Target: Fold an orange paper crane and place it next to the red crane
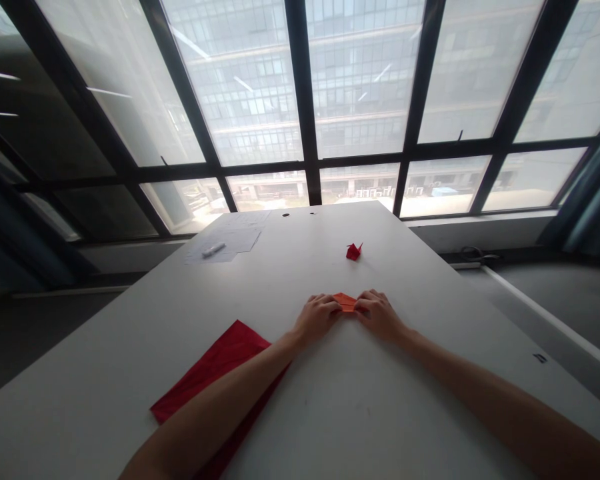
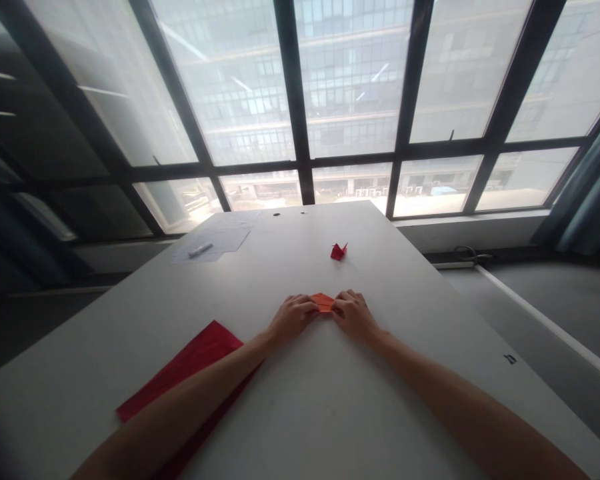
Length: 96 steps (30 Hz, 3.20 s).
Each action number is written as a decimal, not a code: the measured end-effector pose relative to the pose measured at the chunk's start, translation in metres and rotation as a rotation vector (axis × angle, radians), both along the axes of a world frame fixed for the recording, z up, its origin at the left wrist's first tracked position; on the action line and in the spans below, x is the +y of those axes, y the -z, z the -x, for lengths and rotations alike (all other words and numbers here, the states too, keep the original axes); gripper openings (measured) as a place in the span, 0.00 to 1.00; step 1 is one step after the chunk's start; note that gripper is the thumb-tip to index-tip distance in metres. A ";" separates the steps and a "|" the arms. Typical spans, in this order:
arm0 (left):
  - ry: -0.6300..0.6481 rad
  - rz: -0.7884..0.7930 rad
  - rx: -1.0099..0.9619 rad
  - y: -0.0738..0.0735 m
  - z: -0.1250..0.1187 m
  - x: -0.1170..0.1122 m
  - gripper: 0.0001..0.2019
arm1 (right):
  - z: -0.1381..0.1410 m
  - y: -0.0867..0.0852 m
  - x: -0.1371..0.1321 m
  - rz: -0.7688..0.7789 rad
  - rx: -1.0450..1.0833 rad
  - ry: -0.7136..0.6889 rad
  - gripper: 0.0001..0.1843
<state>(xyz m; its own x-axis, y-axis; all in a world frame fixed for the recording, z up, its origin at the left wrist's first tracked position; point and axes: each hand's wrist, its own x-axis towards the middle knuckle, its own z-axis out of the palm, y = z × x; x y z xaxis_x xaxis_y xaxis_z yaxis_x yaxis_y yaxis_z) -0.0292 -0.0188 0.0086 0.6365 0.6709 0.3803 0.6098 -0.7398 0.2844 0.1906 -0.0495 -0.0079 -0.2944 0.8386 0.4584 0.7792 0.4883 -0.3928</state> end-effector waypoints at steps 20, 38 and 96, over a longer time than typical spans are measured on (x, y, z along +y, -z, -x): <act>-0.006 -0.030 0.030 -0.002 -0.002 -0.003 0.17 | 0.003 -0.013 -0.010 -0.024 -0.162 0.010 0.10; 0.093 0.082 0.188 0.008 -0.002 -0.001 0.27 | -0.002 0.005 -0.014 0.183 -0.330 -0.114 0.36; 0.132 0.053 0.071 -0.007 -0.006 -0.008 0.15 | 0.007 -0.021 -0.019 0.035 -0.343 0.104 0.11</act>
<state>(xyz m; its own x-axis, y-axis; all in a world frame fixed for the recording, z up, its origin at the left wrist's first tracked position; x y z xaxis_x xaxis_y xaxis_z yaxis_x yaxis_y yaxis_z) -0.0235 -0.0270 0.0155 0.7445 0.5976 0.2976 0.5282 -0.7999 0.2849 0.1835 -0.0684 0.0131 -0.3381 0.8858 0.3179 0.9136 0.3900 -0.1151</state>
